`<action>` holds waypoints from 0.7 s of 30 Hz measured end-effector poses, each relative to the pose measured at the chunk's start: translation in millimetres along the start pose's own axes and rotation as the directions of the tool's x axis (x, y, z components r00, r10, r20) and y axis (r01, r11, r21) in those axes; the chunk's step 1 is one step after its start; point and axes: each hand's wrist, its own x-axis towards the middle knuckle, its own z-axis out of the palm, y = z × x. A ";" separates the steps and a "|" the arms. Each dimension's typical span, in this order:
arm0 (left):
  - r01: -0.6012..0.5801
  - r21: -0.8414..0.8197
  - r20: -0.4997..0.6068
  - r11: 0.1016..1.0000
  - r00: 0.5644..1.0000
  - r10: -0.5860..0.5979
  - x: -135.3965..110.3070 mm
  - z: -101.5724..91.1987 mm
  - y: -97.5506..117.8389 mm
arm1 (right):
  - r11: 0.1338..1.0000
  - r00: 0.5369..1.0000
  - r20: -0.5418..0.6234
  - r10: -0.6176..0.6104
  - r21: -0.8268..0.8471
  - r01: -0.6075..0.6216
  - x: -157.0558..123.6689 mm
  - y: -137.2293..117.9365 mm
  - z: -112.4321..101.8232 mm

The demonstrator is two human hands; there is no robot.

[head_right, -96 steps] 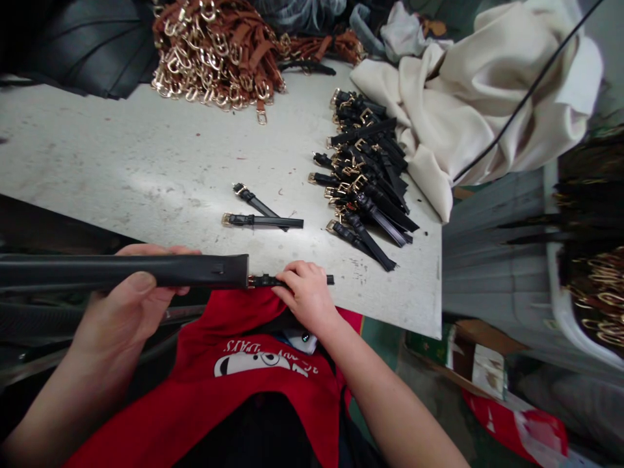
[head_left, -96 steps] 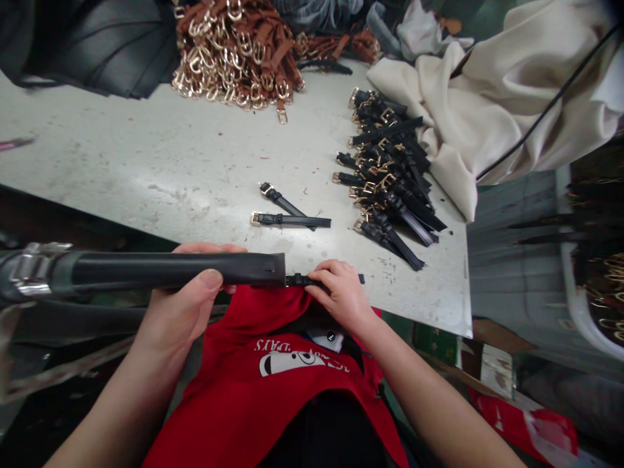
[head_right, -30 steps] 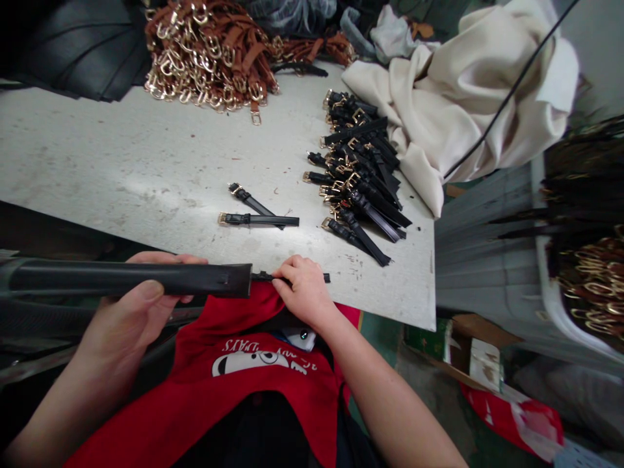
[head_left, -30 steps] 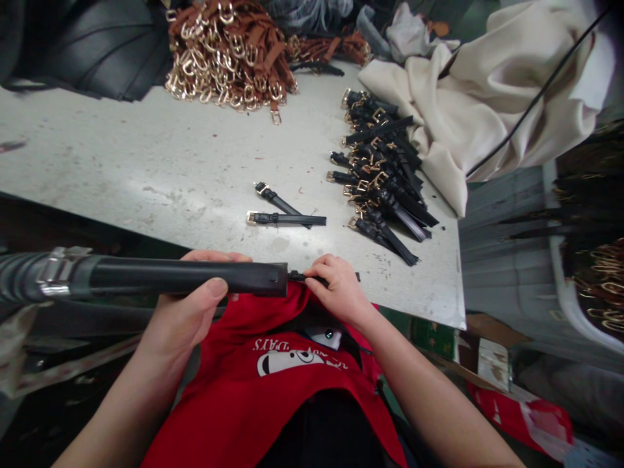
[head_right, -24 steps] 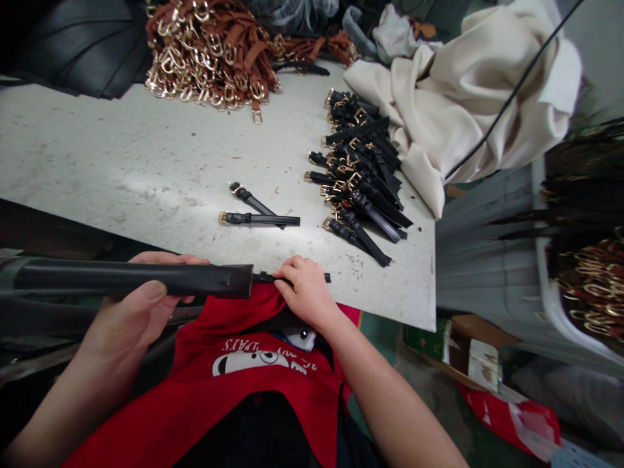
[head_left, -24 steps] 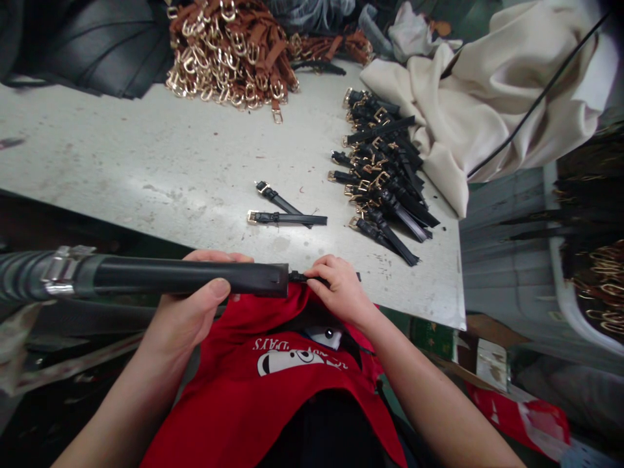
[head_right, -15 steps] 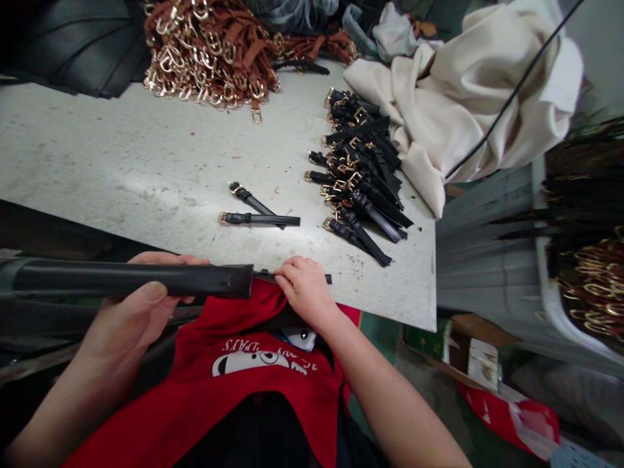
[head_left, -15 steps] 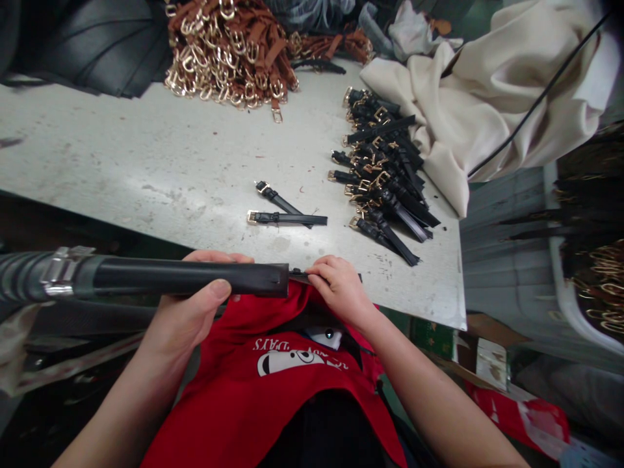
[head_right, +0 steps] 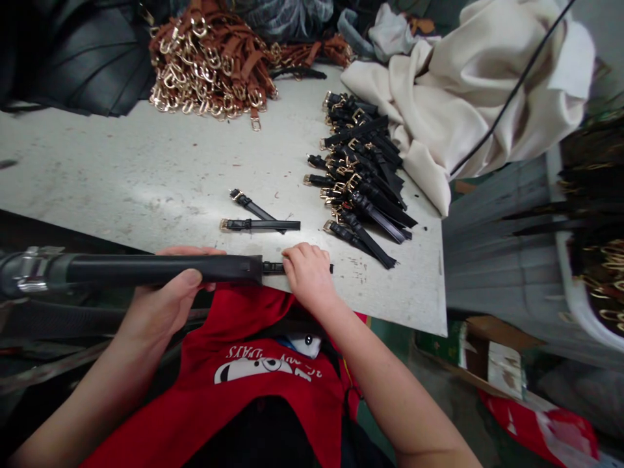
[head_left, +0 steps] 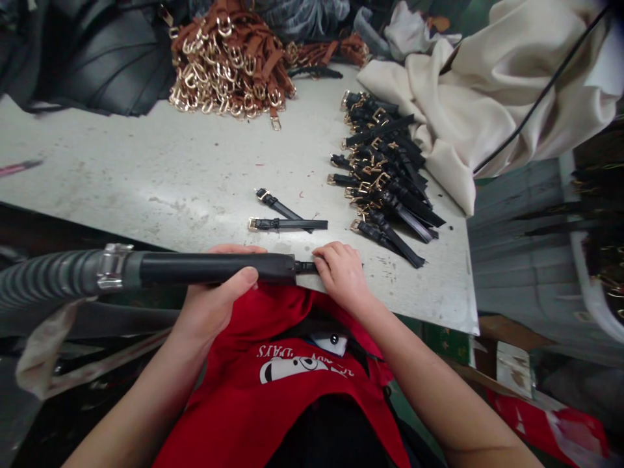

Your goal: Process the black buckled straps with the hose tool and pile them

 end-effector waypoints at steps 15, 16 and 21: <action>-0.079 0.163 0.109 0.983 0.992 0.061 24.4 34.8 -4.8 | 0.991 0.997 0.040 0.069 0.108 -0.073 -4.0 0.0 2.6; -0.081 0.176 0.127 0.981 0.990 0.059 24.2 36.6 -5.1 | 0.991 0.997 0.037 0.073 0.113 -0.077 -4.3 0.5 3.1; -0.016 0.155 0.030 0.988 0.999 0.011 25.9 27.6 3.1 | 0.991 0.996 0.007 0.086 0.105 -0.087 -5.6 -0.7 4.0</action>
